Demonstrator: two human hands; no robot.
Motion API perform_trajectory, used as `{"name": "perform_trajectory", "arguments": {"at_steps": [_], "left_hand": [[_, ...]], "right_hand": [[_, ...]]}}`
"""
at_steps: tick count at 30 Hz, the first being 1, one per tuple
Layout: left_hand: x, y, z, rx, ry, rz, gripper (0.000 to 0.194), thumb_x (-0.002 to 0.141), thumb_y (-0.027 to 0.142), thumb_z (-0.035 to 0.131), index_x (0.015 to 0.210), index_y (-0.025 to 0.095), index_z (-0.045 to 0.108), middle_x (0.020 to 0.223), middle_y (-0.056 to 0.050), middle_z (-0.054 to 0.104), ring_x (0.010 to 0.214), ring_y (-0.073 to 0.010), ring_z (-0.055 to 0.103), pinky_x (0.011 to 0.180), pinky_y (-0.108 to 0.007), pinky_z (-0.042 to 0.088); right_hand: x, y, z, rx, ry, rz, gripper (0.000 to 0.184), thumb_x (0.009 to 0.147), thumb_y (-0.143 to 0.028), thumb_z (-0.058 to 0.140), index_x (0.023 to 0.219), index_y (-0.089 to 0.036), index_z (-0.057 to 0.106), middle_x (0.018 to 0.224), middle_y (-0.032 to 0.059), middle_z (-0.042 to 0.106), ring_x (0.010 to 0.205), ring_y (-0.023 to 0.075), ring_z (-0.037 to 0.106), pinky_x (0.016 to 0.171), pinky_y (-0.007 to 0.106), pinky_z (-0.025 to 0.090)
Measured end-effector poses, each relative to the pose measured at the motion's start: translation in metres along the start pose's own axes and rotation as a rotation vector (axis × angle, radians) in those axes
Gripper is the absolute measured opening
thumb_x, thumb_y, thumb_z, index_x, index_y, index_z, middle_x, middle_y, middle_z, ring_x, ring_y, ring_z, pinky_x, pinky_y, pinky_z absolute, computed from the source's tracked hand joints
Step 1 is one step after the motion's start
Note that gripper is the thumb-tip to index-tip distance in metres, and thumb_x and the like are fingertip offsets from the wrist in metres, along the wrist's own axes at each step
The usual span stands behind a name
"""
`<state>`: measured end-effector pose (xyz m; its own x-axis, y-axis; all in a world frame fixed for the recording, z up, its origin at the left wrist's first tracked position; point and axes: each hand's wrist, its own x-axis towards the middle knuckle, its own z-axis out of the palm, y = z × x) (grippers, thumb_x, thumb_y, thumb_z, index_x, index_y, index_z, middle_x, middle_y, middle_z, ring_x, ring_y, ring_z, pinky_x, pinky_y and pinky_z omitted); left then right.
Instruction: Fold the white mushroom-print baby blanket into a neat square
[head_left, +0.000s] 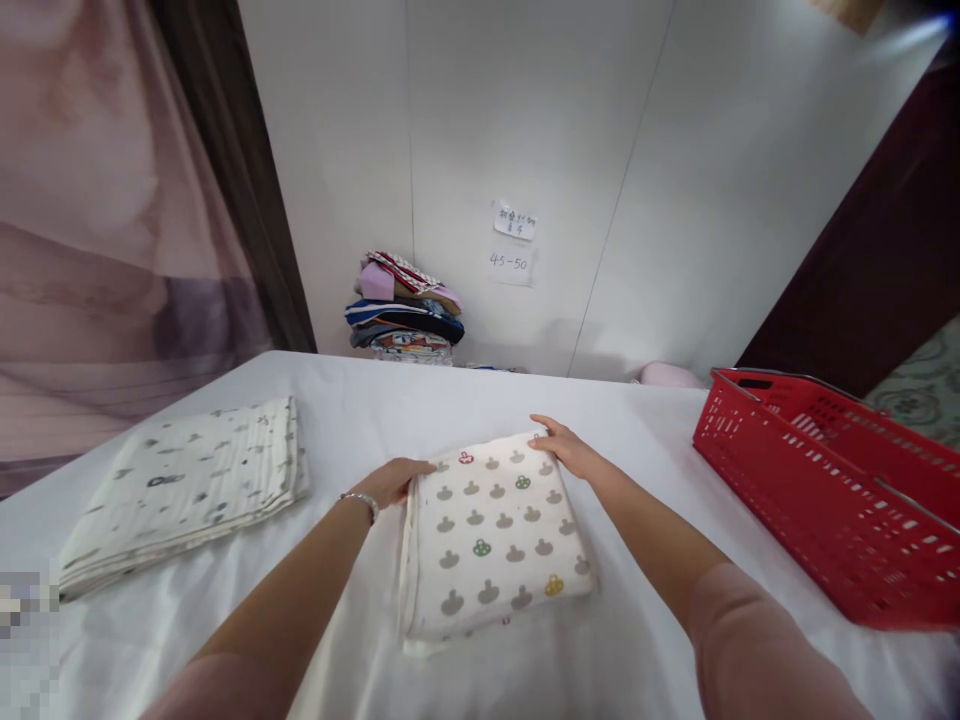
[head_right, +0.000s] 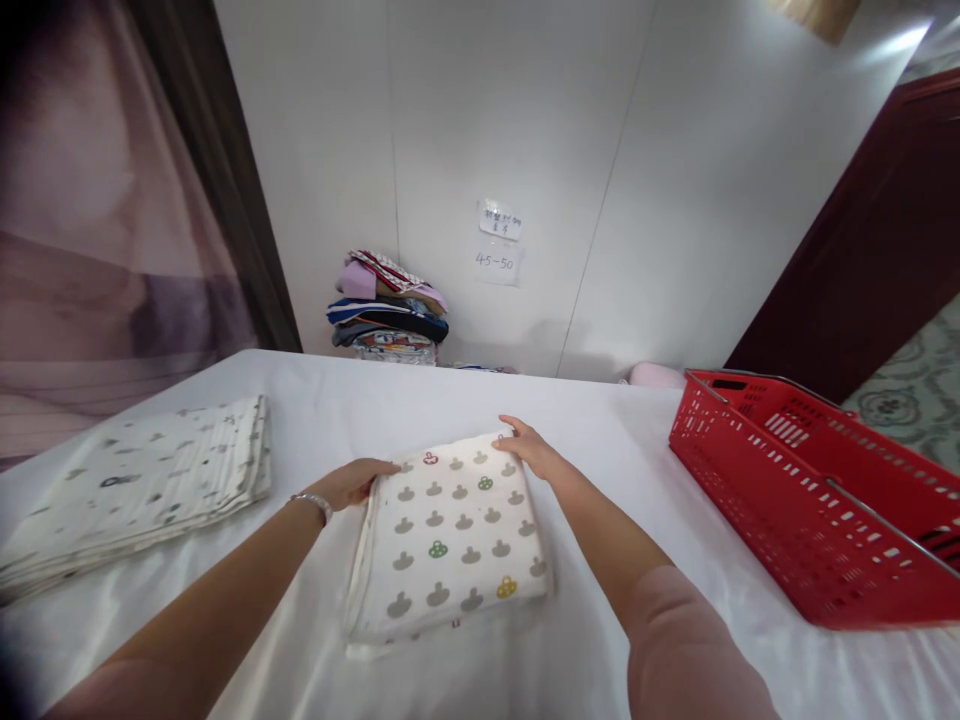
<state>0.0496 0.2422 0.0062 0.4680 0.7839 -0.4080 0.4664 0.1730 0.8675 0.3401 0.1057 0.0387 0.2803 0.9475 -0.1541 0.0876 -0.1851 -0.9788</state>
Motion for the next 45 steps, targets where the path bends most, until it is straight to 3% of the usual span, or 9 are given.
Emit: {"name": "perform_trajectory", "arguments": {"at_steps": [5, 13, 17, 23, 26, 31, 34, 38, 45], "left_hand": [[-0.009, 0.007, -0.007, -0.051, -0.22, -0.09, 0.028, 0.056, 0.04, 0.063, 0.074, 0.019, 0.062, 0.091, -0.007, 0.069, 0.092, -0.0236, 0.061, 0.075, -0.03, 0.048], [-0.059, 0.025, -0.022, -0.04, -0.351, 0.198, 0.043, 0.06, 0.046, 0.065, 0.091, 0.016, 0.061, 0.099, -0.008, 0.065, 0.098, -0.0236, 0.059, 0.078, -0.03, 0.047], [-0.081, 0.067, -0.045, 0.056, -0.158, 0.37, 0.054, 0.057, 0.046, 0.07, 0.1, 0.016, 0.058, 0.093, -0.005, 0.065, 0.09, -0.0217, 0.06, 0.077, -0.03, 0.047], [-0.123, 0.126, -0.062, 0.373, 0.224, 0.869, 0.062, 0.068, 0.042, 0.064, 0.125, 0.022, 0.048, 0.113, -0.003, 0.061, 0.101, -0.0221, 0.056, 0.09, -0.034, 0.042], [-0.126, 0.088, -0.044, 0.633, 0.395, 1.031, 0.053, 0.076, 0.036, 0.058, 0.126, 0.023, 0.047, 0.121, -0.004, 0.058, 0.11, -0.0223, 0.051, 0.101, -0.038, 0.032], [-0.112, -0.042, 0.013, 0.847, 0.251, 1.082, 0.042, 0.079, 0.018, 0.049, 0.12, 0.022, 0.052, 0.118, -0.007, 0.06, 0.111, -0.0204, 0.052, 0.105, -0.043, 0.027], [-0.115, -0.088, 0.038, 0.857, 0.224, 1.003, 0.045, 0.076, 0.011, 0.045, 0.12, 0.021, 0.052, 0.116, -0.008, 0.06, 0.111, -0.02, 0.052, 0.102, -0.04, 0.031], [-0.126, -0.089, 0.044, 0.888, 0.222, 0.925, 0.051, 0.077, 0.015, 0.048, 0.128, 0.02, 0.043, 0.123, -0.008, 0.056, 0.116, -0.0209, 0.048, 0.103, -0.044, 0.027], [-0.13, -0.058, 0.053, 0.921, 0.3, 0.92, 0.039, 0.08, 0.037, 0.055, 0.115, 0.021, 0.053, 0.113, -0.008, 0.059, 0.103, -0.0228, 0.052, 0.097, -0.045, 0.031]], "right_hand": [[-0.026, -0.032, 0.002, -0.155, -0.065, -0.15, 0.074, 0.065, -0.028, 0.068, 0.133, -0.027, 0.039, 0.095, 0.0007, 0.059, 0.086, 0.0166, 0.058, 0.081, 0.03, 0.047], [-0.05, -0.056, -0.009, -0.273, -0.064, -0.237, 0.077, 0.065, -0.028, 0.068, 0.136, -0.027, 0.037, 0.097, 0.0015, 0.059, 0.086, 0.0166, 0.057, 0.08, 0.03, 0.046], [-0.049, -0.09, -0.016, -0.277, -0.042, -0.387, 0.077, 0.064, -0.028, 0.068, 0.135, -0.024, 0.037, 0.095, 0.002, 0.06, 0.084, 0.0166, 0.057, 0.079, 0.031, 0.046], [-0.067, -0.142, -0.023, -0.486, 0.11, -0.766, 0.072, 0.071, -0.022, 0.059, 0.138, -0.023, 0.032, 0.101, 0.0026, 0.056, 0.087, 0.0156, 0.054, 0.081, 0.031, 0.044], [-0.082, -0.107, -0.018, -0.787, 0.141, -0.869, 0.069, 0.073, -0.014, 0.052, 0.138, -0.024, 0.032, 0.107, 0.0051, 0.053, 0.097, 0.0196, 0.05, 0.09, 0.036, 0.041], [-0.105, 0.031, 0.009, -1.063, 0.018, -0.852, 0.064, 0.073, -0.004, 0.039, 0.135, -0.02, 0.036, 0.104, 0.01, 0.052, 0.099, 0.0231, 0.047, 0.088, 0.04, 0.043], [-0.116, 0.09, 0.02, -1.078, -0.002, -0.785, 0.061, 0.071, 0.0, 0.036, 0.129, -0.018, 0.044, 0.102, 0.01, 0.053, 0.098, 0.0225, 0.048, 0.086, 0.039, 0.044], [-0.12, 0.106, 0.022, -1.075, 0.032, -0.752, 0.056, 0.072, 0.0, 0.036, 0.123, -0.019, 0.049, 0.108, 0.0101, 0.053, 0.103, 0.0223, 0.047, 0.089, 0.039, 0.043], [-0.124, 0.081, 0.022, -1.08, -0.017, -0.692, 0.049, 0.073, -0.01, 0.046, 0.12, -0.019, 0.051, 0.127, 0.0093, 0.049, 0.115, 0.0239, 0.044, 0.097, 0.041, 0.036]]}}
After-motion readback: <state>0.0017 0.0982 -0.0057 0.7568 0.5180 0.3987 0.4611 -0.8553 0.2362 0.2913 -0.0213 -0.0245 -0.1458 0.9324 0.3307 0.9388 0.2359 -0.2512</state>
